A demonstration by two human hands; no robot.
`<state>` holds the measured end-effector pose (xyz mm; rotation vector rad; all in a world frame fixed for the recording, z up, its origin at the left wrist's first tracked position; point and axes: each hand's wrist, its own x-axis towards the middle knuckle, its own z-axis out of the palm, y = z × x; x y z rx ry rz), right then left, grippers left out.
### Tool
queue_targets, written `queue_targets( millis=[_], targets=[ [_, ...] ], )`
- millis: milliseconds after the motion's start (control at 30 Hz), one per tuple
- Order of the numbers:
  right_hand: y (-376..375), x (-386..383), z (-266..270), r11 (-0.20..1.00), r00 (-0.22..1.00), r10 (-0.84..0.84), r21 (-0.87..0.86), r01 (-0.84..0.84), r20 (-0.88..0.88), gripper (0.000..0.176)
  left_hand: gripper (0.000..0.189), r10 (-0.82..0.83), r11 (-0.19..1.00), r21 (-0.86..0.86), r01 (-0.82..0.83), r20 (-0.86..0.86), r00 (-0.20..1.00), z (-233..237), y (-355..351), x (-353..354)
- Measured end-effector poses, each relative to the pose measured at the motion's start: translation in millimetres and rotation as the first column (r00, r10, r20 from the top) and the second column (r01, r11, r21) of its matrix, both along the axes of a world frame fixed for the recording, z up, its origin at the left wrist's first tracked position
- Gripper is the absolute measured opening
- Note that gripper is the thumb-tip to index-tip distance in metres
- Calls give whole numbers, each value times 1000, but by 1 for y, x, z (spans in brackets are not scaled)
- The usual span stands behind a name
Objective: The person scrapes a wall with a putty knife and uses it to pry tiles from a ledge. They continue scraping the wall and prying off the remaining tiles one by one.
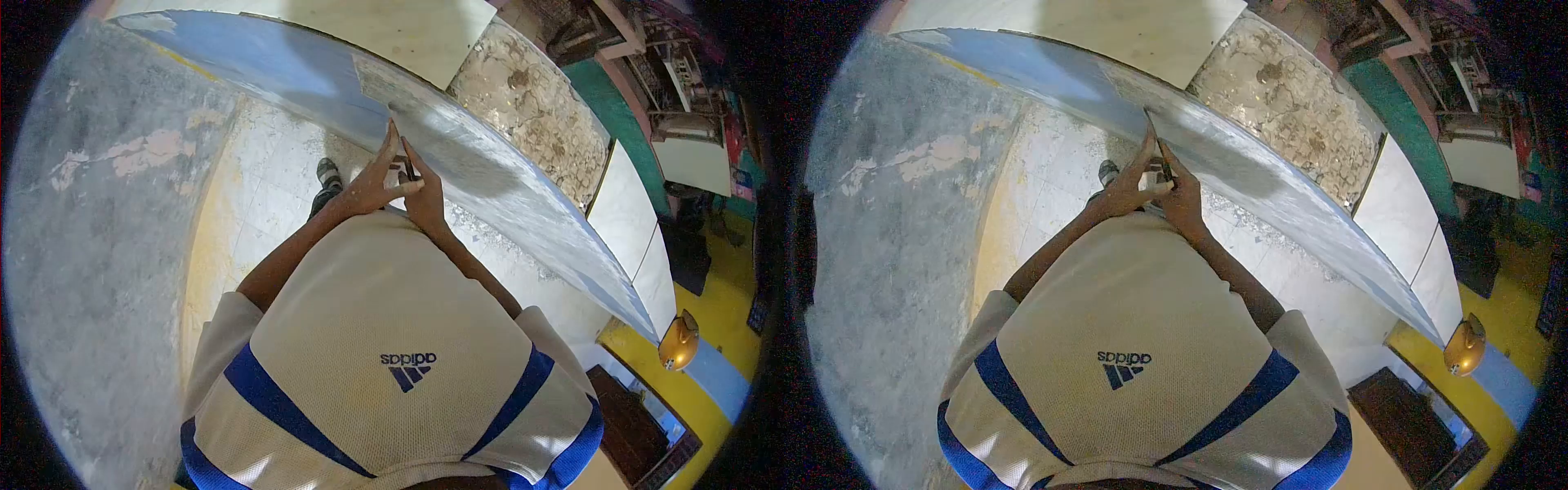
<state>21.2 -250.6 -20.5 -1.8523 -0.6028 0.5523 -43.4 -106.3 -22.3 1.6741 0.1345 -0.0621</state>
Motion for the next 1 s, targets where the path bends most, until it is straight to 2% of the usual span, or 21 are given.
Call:
queue_targets(
  millis=[67, 167, 267, 333, 367, 400, 467, 567, 633, 733, 800, 900, 1000],
  targets=[
    [2, -4, -6, 999, 1000, -18, 28, 18, 3, 67, 115, -23, 1000, -1, 23, 37, 999, -6, 3, 0],
    [4, -5, 2, 1000, 991, -15, 16, 17, -131, 70, 130, -152, 972, 182, 152, -16, 988, -5, 19, 4],
    [9, -5, -8, 991, 988, -106, 72, 115, -116, 76, 120, -131, 975, 175, 136, -38, 991, 12, 24, 5],
    [23, 5, -18, 997, 997, 1, 82, 5, -72, 77, 120, -207, 970, 65, 234, -283, 937, 32, 38, 11],
    [36, 12, -22, 994, 998, 55, 93, -51, -43, 78, 121, -175, 979, 51, 198, -291, 941, 28, 48, 13],
    [54, 15, -9, 991, 994, 85, 99, -90, 62, 73, 122, -143, 986, 38, 162, -298, 944, 24, 58, 14],
    [84, 18, -15, 979, 989, 142, 141, -146, 37, 71, 128, 77, 996, 52, -73, -90, 993, -22, 81, 9],
    [110, 21, 10, 982, 985, 158, 118, -150, -63, 63, 126, 91, 992, 81, -93, 27, 995, -20, 104, 3],
    [109, 21, 5, 986, 980, 164, 41, -161, -109, 63, 121, 88, 993, 77, -86, -22, 996, -12, 104, 3],
    [101, 23, 2, 983, 970, 171, 102, -155, -175, 64, 113, 97, 994, 51, -92, -105, 990, -1, 95, 1],
    [88, 18, 2, 989, 979, 134, 90, -121, -153, 66, 114, 58, 997, 66, -48, -158, 986, 9, 87, 1],
    [58, 14, 2, 997, 990, 78, 31, -75, -121, 68, 116, -7, 988, 153, 14, -47, 999, -3, 67, 1],
    [25, 6, 1, 1000, 998, 18, -25, -19, -61, 71, 115, -87, 972, 206, 114, -137, 987, 10, 40, 3]
  ],
)
